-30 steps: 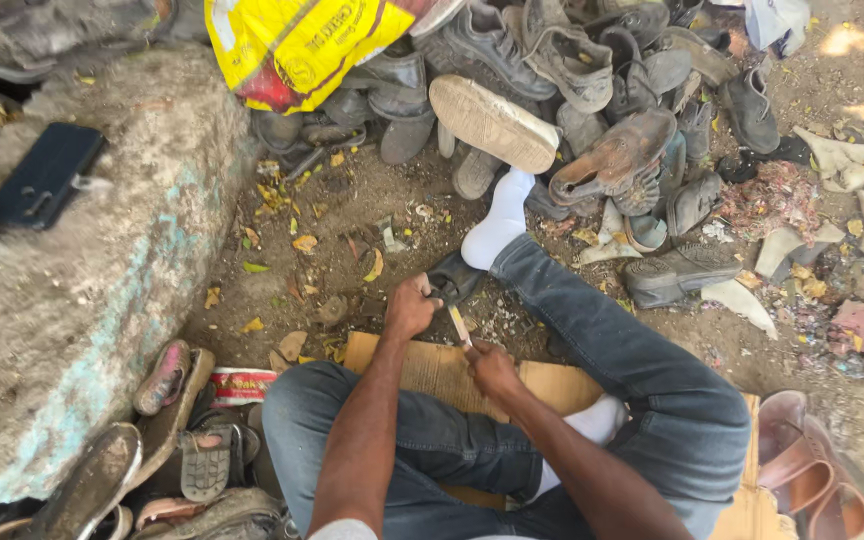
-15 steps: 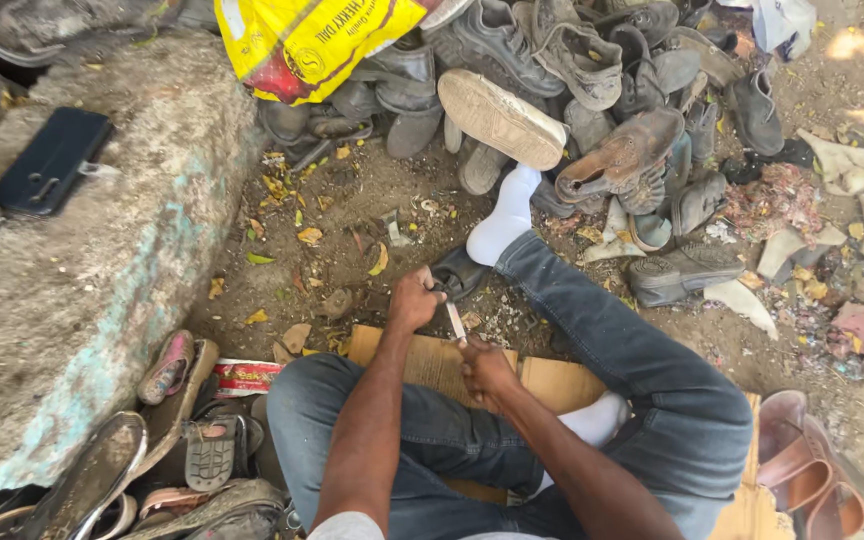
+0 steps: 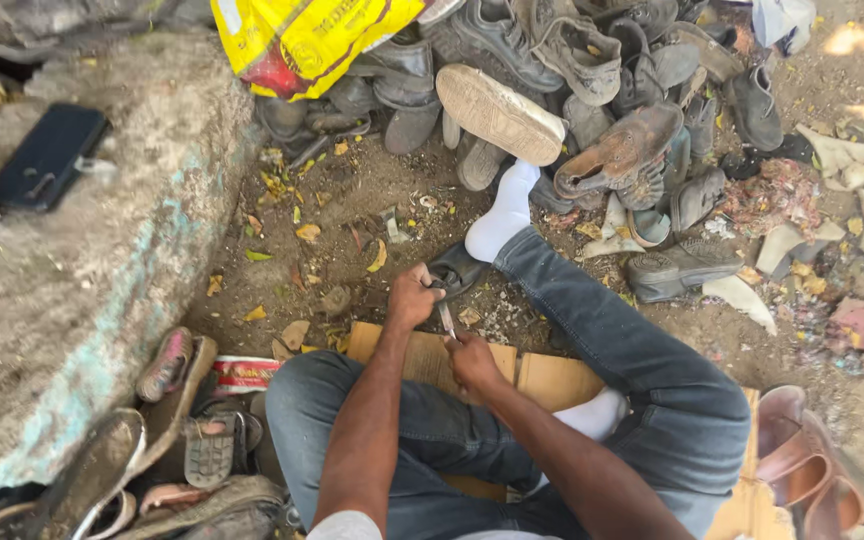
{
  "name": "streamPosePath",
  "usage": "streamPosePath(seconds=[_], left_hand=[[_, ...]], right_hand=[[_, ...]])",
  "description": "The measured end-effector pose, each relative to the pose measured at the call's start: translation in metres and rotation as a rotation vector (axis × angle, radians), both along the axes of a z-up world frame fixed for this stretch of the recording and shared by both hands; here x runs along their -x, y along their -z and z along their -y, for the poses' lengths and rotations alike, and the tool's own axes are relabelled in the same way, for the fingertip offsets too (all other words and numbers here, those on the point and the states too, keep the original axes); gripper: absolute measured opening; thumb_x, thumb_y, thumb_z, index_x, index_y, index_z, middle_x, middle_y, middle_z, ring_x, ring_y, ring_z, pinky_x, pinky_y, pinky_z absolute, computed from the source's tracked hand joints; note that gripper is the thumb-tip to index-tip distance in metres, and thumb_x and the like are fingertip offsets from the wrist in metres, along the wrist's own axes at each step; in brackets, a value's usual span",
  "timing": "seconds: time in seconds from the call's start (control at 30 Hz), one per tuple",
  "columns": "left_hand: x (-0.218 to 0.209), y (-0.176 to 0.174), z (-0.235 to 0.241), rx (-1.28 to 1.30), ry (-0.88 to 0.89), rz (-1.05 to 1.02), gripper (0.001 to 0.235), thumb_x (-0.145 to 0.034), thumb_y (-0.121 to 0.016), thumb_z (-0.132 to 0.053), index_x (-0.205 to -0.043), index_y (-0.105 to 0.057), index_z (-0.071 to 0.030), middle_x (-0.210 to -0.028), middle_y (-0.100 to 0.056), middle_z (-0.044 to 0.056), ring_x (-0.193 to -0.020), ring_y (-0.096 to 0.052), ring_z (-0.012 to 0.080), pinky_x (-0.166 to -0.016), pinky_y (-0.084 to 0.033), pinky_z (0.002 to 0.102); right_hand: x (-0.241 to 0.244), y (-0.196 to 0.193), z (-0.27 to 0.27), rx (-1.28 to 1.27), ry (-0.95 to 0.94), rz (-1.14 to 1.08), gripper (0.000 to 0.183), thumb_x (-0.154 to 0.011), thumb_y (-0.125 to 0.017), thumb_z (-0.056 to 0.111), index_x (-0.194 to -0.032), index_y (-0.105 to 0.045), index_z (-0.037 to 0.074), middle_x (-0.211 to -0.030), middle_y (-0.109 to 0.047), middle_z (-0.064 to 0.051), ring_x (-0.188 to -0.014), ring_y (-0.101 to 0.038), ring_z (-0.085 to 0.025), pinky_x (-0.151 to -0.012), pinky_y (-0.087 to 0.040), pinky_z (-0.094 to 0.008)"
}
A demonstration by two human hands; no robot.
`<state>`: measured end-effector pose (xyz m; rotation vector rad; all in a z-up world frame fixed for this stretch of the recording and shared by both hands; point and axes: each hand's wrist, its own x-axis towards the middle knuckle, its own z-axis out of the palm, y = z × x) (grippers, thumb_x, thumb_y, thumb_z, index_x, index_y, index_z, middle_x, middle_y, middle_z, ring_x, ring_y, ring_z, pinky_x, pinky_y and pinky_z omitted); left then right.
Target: The person sits on a cardboard sheet and uses a knife to scrape and separate the sole from several worn shoes. They handle multiple shoes one at a time, prying at the edges and removing parts of the sole.
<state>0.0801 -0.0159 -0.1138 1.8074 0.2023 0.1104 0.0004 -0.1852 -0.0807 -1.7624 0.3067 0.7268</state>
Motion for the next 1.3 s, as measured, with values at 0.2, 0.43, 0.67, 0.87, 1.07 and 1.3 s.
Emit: streamPosePath(seconds=[0.2, 0.43, 0.67, 0.87, 1.07, 1.3], left_hand=[[0.002, -0.001, -0.001, 0.088, -0.006, -0.036, 0.031, -0.07, -0.084, 0.001, -0.069, -0.053, -0.004, -0.078, -0.071, 0.007, -0.072, -0.063, 0.0122, -0.065, -0.052, 0.031], [0.003, -0.006, 0.026, 0.307, -0.068, -0.037, 0.033, -0.07, -0.085, 0.005, -0.069, -0.054, -0.007, -0.077, -0.067, 0.001, -0.071, -0.058, 0.0095, -0.063, -0.05, 0.029], [0.009, -0.021, 0.048, 0.641, -0.197, -0.159, 0.034, -0.07, -0.083, 0.008, -0.071, -0.053, -0.007, -0.074, -0.064, 0.005, -0.067, -0.059, 0.0144, -0.062, -0.052, 0.031], [0.015, -0.008, 0.071, 0.93, -0.219, -0.255, 0.036, -0.07, -0.079, 0.013, -0.072, -0.051, -0.009, -0.074, -0.064, 0.008, -0.064, -0.062, 0.0192, -0.061, -0.053, 0.035], [0.018, -0.011, 0.065, 1.065, -0.233, -0.173, 0.04, -0.074, -0.08, 0.014, -0.073, -0.048, -0.009, -0.075, -0.064, 0.009, -0.066, -0.063, 0.0205, -0.067, -0.056, 0.036], [0.025, -0.003, 0.099, 1.201, -0.277, -0.214, 0.035, -0.075, -0.076, 0.013, -0.077, -0.051, -0.011, -0.077, -0.065, 0.01, -0.068, -0.063, 0.0222, -0.069, -0.055, 0.036]], right_hand=[[-0.014, -0.041, -0.031, -0.001, -0.017, 0.062, 0.019, -0.1, -0.057, 0.025, -0.103, -0.064, 0.007, -0.054, -0.051, -0.004, -0.036, -0.044, -0.018, -0.035, -0.037, -0.039], [0.036, -0.045, -0.009, -0.055, 0.013, -0.063, 0.025, -0.102, -0.055, 0.025, -0.114, -0.065, 0.006, -0.057, -0.05, -0.003, -0.036, -0.044, -0.017, -0.033, -0.037, -0.037], [0.066, -0.07, -0.013, 0.008, 0.042, 0.026, 0.025, -0.103, -0.052, 0.026, -0.112, -0.061, 0.004, -0.057, -0.053, -0.004, -0.035, -0.046, -0.017, -0.03, -0.039, -0.036], [0.067, -0.056, 0.016, -0.06, 0.084, -0.088, 0.026, -0.105, -0.054, 0.026, -0.114, -0.062, 0.003, -0.056, -0.047, -0.001, -0.033, -0.042, -0.017, -0.03, -0.036, -0.036], [0.082, -0.066, 0.007, -0.011, 0.043, 0.055, 0.023, -0.102, -0.054, 0.025, -0.112, -0.06, 0.005, -0.052, -0.05, -0.003, -0.03, -0.045, -0.018, -0.029, -0.037, -0.036], [0.089, -0.039, 0.017, -0.176, 0.233, -0.093, 0.023, -0.104, -0.054, 0.018, -0.109, -0.059, -0.005, -0.062, -0.052, -0.007, -0.033, -0.043, -0.019, -0.028, -0.035, -0.038]])
